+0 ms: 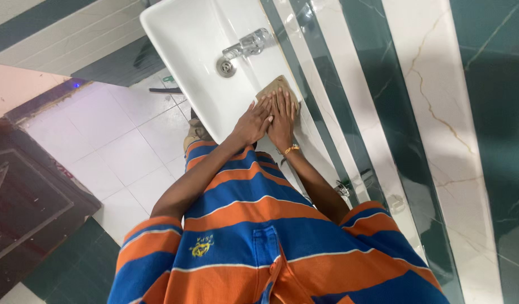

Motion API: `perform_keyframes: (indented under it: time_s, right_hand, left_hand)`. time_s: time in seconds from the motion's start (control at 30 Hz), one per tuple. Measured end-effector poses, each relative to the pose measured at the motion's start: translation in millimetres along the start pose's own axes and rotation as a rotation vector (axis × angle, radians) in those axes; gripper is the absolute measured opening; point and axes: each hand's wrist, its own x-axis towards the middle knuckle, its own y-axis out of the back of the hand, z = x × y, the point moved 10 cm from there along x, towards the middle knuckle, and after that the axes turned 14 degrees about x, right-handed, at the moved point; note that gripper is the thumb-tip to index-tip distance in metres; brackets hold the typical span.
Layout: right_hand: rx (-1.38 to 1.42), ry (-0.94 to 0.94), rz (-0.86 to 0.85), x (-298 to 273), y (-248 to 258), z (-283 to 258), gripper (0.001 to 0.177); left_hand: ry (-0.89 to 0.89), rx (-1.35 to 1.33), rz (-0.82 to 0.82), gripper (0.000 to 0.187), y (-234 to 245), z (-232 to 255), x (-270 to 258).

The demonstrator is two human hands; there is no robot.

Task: The person washes a brown cloth in a sink under running water by rubbing it against itself and then places the cloth into a clear plastic container.

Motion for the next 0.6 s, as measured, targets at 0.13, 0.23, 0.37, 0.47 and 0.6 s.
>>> perform_keyframes:
  time_s: [0.13,0.23,0.37,0.47,0.6]
  right_hand:
    - [-0.008,0.097,-0.083,44,-9,5,0.065]
    - [-0.136,0.142,-0.176,82,-34,5,0.066]
    - [-0.160,0.086,-0.132,105,-33,-1,0.065]
    - [-0.034,0.074,-0.070,90,-19,-9,0.059]
    - [0.069,0.049,-0.074,47,-6,-10,0.061]
  left_hand:
    - [0.100,-0.039,0.035,0.061,2,-27,23]
    - [0.211,-0.058,0.066,0.068,-3,-65,34]
    - [0.178,-0.118,0.207,0.068,-4,-75,44]
    - [0.224,-0.258,0.171,0.072,-11,-75,41]
    - [0.166,0.016,-0.032,0.065,-19,-44,22]
